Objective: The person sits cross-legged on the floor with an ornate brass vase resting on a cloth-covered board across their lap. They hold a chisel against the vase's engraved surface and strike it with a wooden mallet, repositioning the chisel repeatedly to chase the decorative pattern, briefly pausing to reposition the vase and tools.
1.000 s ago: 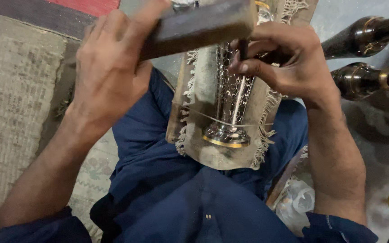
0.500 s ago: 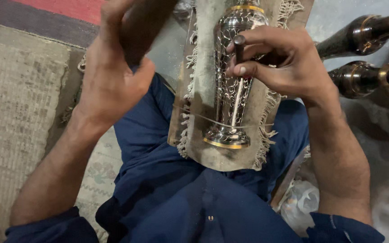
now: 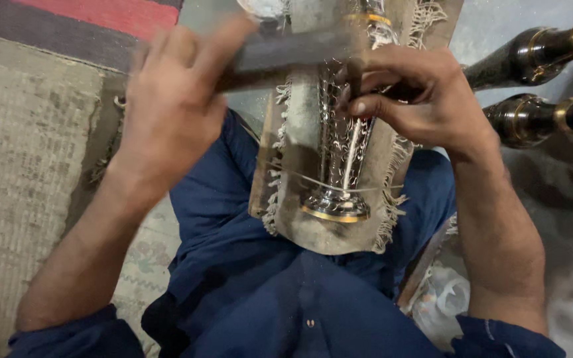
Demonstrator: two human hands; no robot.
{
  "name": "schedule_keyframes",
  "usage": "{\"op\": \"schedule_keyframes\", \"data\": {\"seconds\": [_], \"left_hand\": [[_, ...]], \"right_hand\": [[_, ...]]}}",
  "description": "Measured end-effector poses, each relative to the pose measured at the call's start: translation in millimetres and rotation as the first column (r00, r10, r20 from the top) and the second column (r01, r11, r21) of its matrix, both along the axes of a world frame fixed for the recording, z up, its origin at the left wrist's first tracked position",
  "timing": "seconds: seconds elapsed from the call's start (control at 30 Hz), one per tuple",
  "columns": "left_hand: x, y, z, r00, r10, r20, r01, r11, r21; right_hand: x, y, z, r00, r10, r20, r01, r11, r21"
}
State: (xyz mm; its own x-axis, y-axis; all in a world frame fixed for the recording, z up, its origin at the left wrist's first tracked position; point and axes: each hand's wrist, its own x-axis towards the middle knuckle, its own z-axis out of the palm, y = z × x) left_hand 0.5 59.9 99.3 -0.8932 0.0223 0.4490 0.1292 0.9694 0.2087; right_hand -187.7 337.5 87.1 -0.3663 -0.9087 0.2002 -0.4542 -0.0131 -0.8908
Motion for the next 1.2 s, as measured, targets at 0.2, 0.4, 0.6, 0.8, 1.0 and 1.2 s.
{"op": "schedule_keyframes", "data": {"seconds": [0.2, 0.4, 0.6, 0.8, 1.0, 1.2], "left_hand": [[-3, -4, -5, 0.998, -0.04, -0.055, 0.047, 0.989, 0.141], [0, -1, -11, 0.998, -0.063, 0.012, 0.047, 0.849, 0.526], [0, -4, -13, 0.999, -0.041, -0.031, 0.051, 0.878, 0.477], [7, 1, -20, 0.997, 0.072, 0.006, -0.052, 0.665, 0.745], [25, -8, -22, 0.999, 0.023, -0.049, -0.013, 0.98, 0.199], [32, 16, -45, 0.983, -0.063, -0.17, 0.181, 0.427, 0.886]], "right_hand": [[0, -1, -4, 0.996, 0.065, 0.062, -0.059, 0.995, -0.082], [15, -6, 2, 0.995, -0.102, 0.003, 0.102, 0.993, -0.061], [24, -13, 17, 0.98, -0.181, -0.088, 0.184, 0.983, 0.02], [16, -10, 21, 0.978, -0.12, -0.172, 0.14, 0.984, 0.107], [10, -1, 7, 0.951, -0.173, 0.256, 0.212, 0.968, -0.134], [18, 17, 3, 0.975, -0.152, 0.164, 0.173, 0.977, -0.125]]}}
